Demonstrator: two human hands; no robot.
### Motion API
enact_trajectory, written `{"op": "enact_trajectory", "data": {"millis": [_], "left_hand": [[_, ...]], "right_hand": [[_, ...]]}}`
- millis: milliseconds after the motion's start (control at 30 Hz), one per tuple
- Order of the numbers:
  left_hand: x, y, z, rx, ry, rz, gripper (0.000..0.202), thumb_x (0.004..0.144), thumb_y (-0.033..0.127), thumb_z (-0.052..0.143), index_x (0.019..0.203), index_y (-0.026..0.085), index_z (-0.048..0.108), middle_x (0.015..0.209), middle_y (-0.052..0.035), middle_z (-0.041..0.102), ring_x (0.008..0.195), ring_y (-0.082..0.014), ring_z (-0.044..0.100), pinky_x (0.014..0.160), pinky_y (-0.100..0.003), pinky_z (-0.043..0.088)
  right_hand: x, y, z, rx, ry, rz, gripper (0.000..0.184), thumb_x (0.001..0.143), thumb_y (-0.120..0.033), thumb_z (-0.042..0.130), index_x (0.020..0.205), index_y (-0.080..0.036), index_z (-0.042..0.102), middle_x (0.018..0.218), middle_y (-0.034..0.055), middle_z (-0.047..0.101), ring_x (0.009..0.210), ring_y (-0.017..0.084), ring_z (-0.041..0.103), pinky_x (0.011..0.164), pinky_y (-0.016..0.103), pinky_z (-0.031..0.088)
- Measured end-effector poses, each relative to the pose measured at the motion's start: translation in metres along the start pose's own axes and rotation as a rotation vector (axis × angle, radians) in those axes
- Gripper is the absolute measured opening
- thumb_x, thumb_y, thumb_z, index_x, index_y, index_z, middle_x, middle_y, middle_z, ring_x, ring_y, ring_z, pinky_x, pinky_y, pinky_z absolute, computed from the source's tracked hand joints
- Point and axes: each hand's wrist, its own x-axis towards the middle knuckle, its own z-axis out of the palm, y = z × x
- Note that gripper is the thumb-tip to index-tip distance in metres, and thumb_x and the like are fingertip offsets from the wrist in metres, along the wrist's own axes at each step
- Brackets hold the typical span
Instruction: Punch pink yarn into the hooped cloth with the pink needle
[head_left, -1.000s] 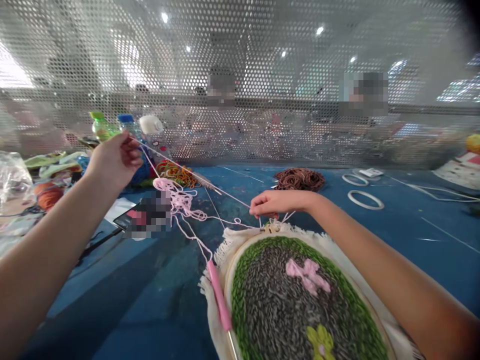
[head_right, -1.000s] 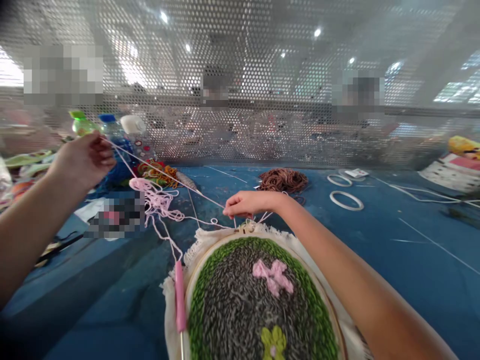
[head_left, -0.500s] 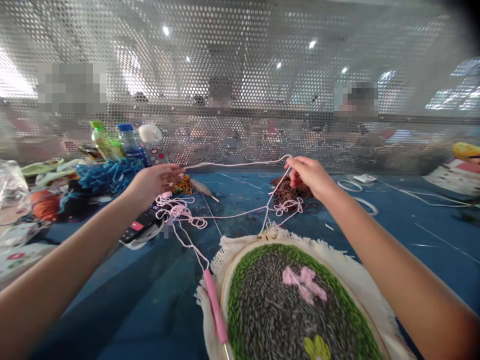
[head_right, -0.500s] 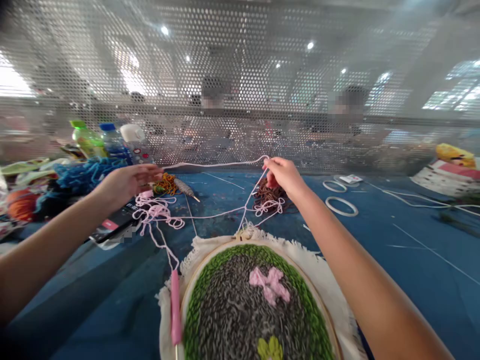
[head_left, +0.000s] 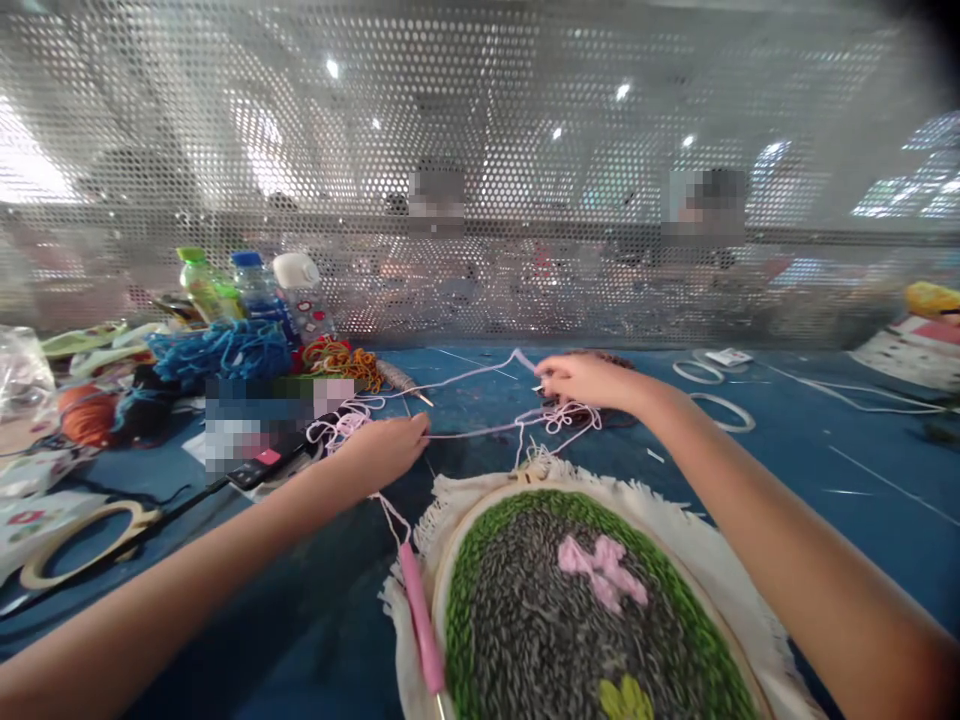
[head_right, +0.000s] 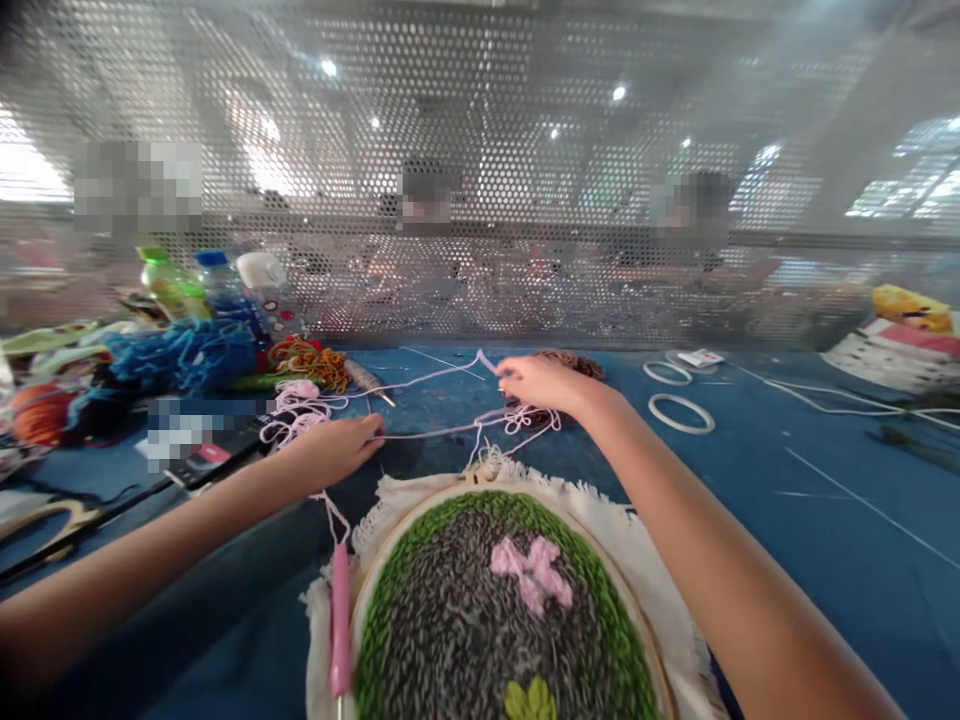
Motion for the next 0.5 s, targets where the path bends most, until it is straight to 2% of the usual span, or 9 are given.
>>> {"op": "enact_trajectory", "data": {"millis": [67, 167, 233, 300, 400, 500], "left_hand": [[0.005, -0.006, -0.016, -0.095, -0.012, -0.05, 0.02, 0.082, 0.035, 0.052, 0.078, 0.019, 0.064, 0.061, -0.0026, 0.059, 0.056, -0.0186, 0.056, 0.056, -0.029, 0.042], [0.009, -0.011, -0.05, -0.312, 0.052, -0.138, 0.031, 0.087, 0.04, 0.045, 0.07, 0.019, 0.059, 0.047, 0.004, 0.04, 0.04, -0.0105, 0.037, 0.042, -0.023, 0.027], [0.007, -0.016, -0.073, -0.483, 0.138, -0.181, 0.029, 0.088, 0.038, 0.043, 0.07, 0.018, 0.053, 0.046, 0.006, 0.033, 0.038, -0.0082, 0.031, 0.04, -0.021, 0.023], [0.002, -0.025, -0.094, -0.647, 0.244, -0.205, 0.023, 0.088, 0.033, 0.043, 0.071, 0.018, 0.049, 0.048, 0.0062, 0.033, 0.04, -0.0069, 0.029, 0.04, -0.02, 0.022], [-0.006, -0.044, -0.119, -0.842, 0.406, -0.241, 0.019, 0.089, 0.024, 0.04, 0.071, 0.018, 0.045, 0.05, 0.0057, 0.032, 0.04, -0.0062, 0.027, 0.039, -0.019, 0.018], [-0.014, -0.06, -0.14, -0.985, 0.533, -0.279, 0.024, 0.092, 0.017, 0.031, 0.071, 0.017, 0.043, 0.051, 0.0051, 0.031, 0.041, -0.006, 0.026, 0.039, -0.019, 0.02]], "right_hand": [[-0.005, 0.0, 0.003, -0.058, -0.14, -0.002, 0.025, 0.078, -0.031, 0.061, 0.1, -0.021, 0.068, 0.086, 0.0079, 0.071, 0.072, 0.02, 0.064, 0.064, 0.03, 0.048], [-0.011, -0.014, 0.013, -0.088, -0.292, -0.049, 0.034, 0.079, -0.036, 0.061, 0.111, -0.025, 0.065, 0.101, 0.0059, 0.07, 0.086, 0.02, 0.064, 0.072, 0.028, 0.046], [-0.013, -0.022, 0.021, -0.096, -0.404, -0.069, 0.034, 0.076, -0.035, 0.065, 0.108, -0.025, 0.067, 0.1, 0.0043, 0.07, 0.086, 0.02, 0.063, 0.071, 0.026, 0.046], [-0.014, -0.025, 0.028, -0.11, -0.48, -0.075, 0.026, 0.074, -0.03, 0.066, 0.098, -0.023, 0.069, 0.09, 0.0033, 0.071, 0.079, 0.018, 0.062, 0.066, 0.025, 0.044], [-0.012, -0.02, 0.029, -0.131, -0.485, -0.066, 0.015, 0.078, -0.027, 0.059, 0.087, -0.02, 0.068, 0.071, 0.002, 0.065, 0.066, 0.015, 0.057, 0.058, 0.024, 0.04], [-0.012, -0.012, 0.018, -0.122, -0.485, -0.041, 0.018, 0.083, -0.031, 0.054, 0.087, -0.019, 0.066, 0.063, 0.0, 0.057, 0.058, 0.013, 0.05, 0.053, 0.023, 0.037]]}}
